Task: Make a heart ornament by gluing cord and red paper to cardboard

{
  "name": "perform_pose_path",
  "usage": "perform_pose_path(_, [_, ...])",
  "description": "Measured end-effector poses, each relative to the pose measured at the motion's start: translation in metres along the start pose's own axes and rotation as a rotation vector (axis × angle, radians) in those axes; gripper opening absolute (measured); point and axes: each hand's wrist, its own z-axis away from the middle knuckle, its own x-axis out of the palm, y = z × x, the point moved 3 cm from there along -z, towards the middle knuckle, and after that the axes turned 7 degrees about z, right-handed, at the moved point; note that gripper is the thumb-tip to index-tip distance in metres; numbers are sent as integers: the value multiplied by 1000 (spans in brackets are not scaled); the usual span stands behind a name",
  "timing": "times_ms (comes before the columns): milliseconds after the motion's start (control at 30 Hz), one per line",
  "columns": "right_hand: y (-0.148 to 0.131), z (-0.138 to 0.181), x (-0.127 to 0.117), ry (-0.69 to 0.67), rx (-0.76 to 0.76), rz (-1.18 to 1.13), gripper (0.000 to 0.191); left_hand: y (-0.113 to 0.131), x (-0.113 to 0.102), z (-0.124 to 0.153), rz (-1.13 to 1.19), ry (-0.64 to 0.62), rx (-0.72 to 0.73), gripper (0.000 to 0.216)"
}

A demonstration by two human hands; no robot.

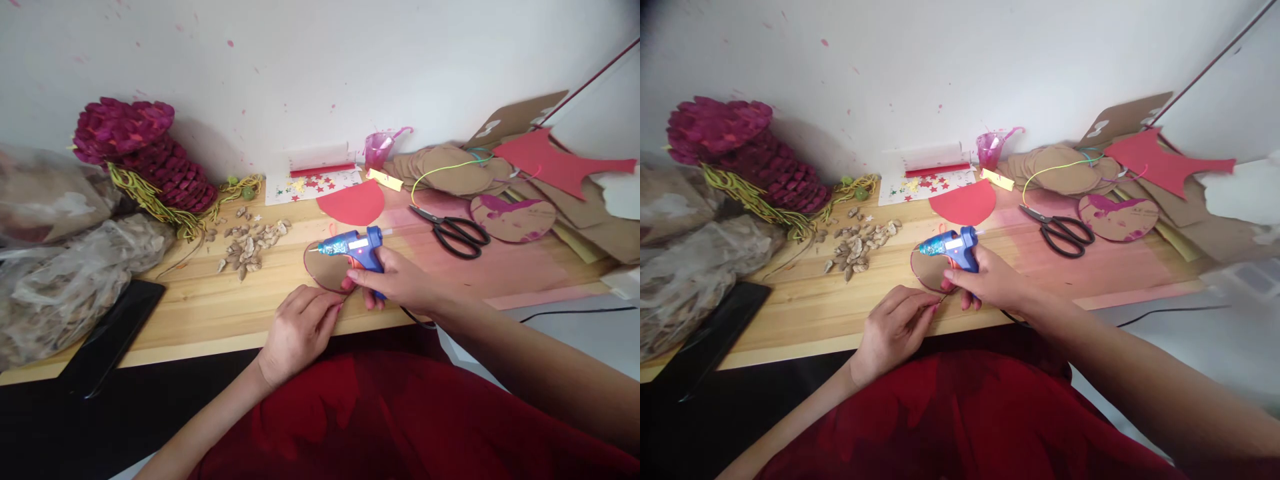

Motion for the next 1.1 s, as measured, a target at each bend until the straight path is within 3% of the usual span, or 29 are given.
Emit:
perform_pose_path(233, [8,8,-2,-46,41,13,30,-2,-1,0,0,48,-37,14])
perform_pose_path(567, [4,-9,-23,59,-15,270,32,-4,7,9,-172,-99,153,19])
perform_pose_path(800, [-10,-20,-19,211,-291,603,40,-1,9,8,-285,-166,191,20])
perform_pose_path(1100, [-3,-23,-10,283,-446,720,36,0,9,10,-309,-184,251,24])
